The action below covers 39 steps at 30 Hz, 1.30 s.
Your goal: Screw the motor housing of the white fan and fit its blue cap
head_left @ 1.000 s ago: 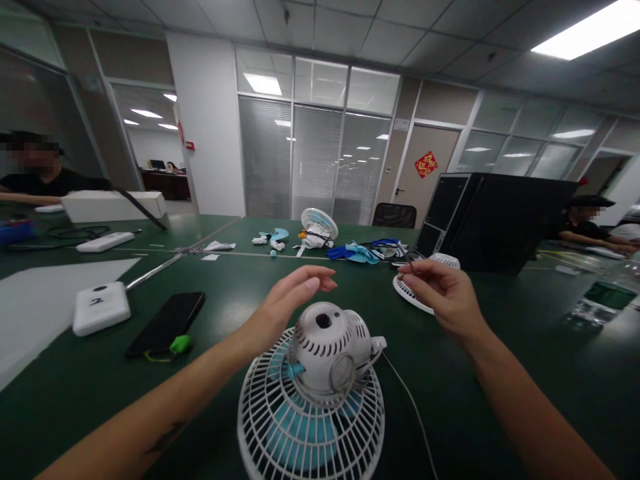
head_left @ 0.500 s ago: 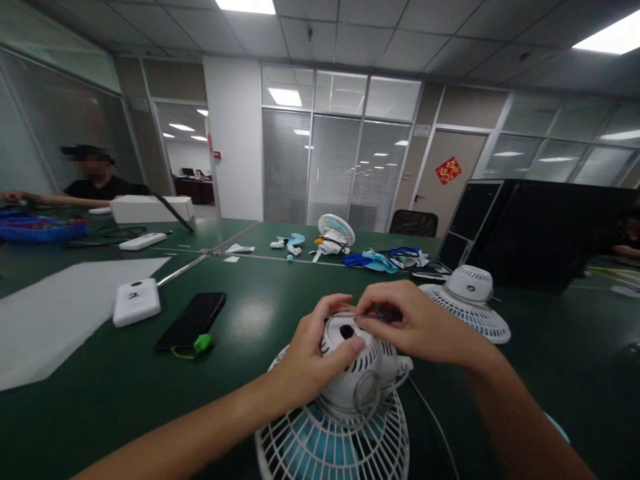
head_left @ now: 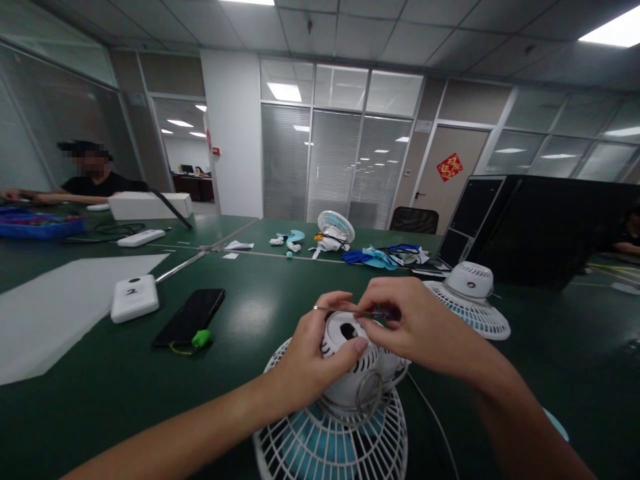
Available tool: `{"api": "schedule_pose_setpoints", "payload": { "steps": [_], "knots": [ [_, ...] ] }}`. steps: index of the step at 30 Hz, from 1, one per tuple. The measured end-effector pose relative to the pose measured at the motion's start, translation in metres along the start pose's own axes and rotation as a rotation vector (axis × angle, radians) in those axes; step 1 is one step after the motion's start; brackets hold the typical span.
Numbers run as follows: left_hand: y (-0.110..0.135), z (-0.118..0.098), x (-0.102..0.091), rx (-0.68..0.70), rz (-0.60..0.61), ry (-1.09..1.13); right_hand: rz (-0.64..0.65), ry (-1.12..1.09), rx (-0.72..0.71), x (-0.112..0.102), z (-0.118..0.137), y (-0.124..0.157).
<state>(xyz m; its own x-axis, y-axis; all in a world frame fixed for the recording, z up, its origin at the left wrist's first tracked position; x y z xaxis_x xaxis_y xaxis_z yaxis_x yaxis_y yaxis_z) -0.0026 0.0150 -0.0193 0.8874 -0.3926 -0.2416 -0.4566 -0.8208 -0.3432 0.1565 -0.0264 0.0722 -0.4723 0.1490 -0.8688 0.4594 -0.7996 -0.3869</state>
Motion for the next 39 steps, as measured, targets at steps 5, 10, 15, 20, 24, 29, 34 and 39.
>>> {"api": "schedule_pose_setpoints", "payload": {
  "steps": [5, 10, 15, 20, 24, 29, 34, 39],
  "knots": [
    [0.000, -0.001, 0.002, 0.025, 0.009, 0.009, 0.012, 0.068, 0.026, -0.001, 0.006, 0.002],
    [0.001, -0.006, 0.001, 0.076, 0.005, -0.034, 0.003, 0.137, 0.020, -0.001, 0.009, 0.005],
    [0.002, -0.008, 0.001, 0.101, 0.005, -0.012, 0.034, 0.184, -0.005, 0.001, 0.011, 0.007],
    [0.002, -0.010, 0.002, 0.089, 0.018, -0.002, 0.050, 0.212, -0.001, 0.002, 0.013, 0.008],
    [0.002, -0.011, 0.002, 0.099, 0.026, -0.004, 0.080, 0.266, 0.000, 0.002, 0.015, 0.011],
    [0.003, -0.012, 0.000, 0.099, 0.040, -0.008, 0.103, 0.223, -0.017, 0.000, 0.016, 0.015],
    [0.002, -0.012, 0.000, 0.093, 0.017, -0.009, 0.077, 0.339, 0.028, -0.001, 0.017, 0.015],
    [0.001, -0.010, 0.000, 0.068, 0.010, 0.002, 0.056, 0.355, 0.000, -0.001, 0.016, 0.013]
  ]
}}
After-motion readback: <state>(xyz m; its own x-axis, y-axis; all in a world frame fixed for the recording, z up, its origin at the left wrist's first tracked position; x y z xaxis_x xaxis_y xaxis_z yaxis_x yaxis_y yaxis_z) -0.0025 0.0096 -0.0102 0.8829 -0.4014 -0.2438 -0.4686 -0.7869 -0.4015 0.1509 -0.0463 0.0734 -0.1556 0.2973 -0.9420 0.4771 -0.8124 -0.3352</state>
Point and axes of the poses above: each hand's wrist, its own y-axis away from the middle knuckle, its own x-axis out of the palm, z = x × y, the point moved 1 cm from there along -y, towards the middle knuckle, and after that the axes turned 9 degrees about -x, right-handed, at the moved point
